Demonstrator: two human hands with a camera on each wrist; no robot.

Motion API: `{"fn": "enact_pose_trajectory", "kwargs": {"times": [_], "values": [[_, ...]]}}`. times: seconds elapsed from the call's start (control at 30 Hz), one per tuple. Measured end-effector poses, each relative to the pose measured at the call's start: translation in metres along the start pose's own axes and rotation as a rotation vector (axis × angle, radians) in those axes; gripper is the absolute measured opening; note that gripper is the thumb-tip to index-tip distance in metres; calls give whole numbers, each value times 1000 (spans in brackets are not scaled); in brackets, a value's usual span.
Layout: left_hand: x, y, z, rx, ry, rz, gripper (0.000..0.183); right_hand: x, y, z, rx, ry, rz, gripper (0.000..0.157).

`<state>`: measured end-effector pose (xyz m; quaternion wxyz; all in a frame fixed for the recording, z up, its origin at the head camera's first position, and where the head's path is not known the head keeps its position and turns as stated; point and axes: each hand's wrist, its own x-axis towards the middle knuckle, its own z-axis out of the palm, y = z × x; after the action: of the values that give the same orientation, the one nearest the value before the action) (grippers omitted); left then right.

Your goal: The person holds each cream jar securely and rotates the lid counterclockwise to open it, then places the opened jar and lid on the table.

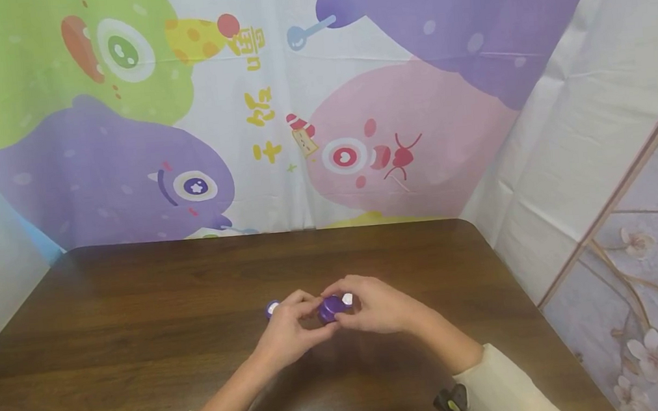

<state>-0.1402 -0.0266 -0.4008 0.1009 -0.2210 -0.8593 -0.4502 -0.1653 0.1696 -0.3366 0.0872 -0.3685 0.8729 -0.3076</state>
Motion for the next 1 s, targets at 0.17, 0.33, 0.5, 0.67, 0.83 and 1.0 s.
{"fn": "enact_pose_trajectory", "kwargs": {"times": [0.17,0.33,0.5,0.67,0.83,1.0], "values": [[-1,0,0,11,6,7,48,0,0,0,-8,-2,-22,41],[0,-2,1,0,9,10,46,0,-1,0,-15,15,15,41],[0,-2,1,6,22,30,46,0,0,-1,-17,5,30,37],[0,-2,2,16,40,69,39,0,1,0,0,-18,3,38],[0,-2,1,9,29,72,39,0,2,0,-11,-21,-18,43],[1,-1,0,-1,23,62,40,0,1,0,-15,7,11,42]]}}
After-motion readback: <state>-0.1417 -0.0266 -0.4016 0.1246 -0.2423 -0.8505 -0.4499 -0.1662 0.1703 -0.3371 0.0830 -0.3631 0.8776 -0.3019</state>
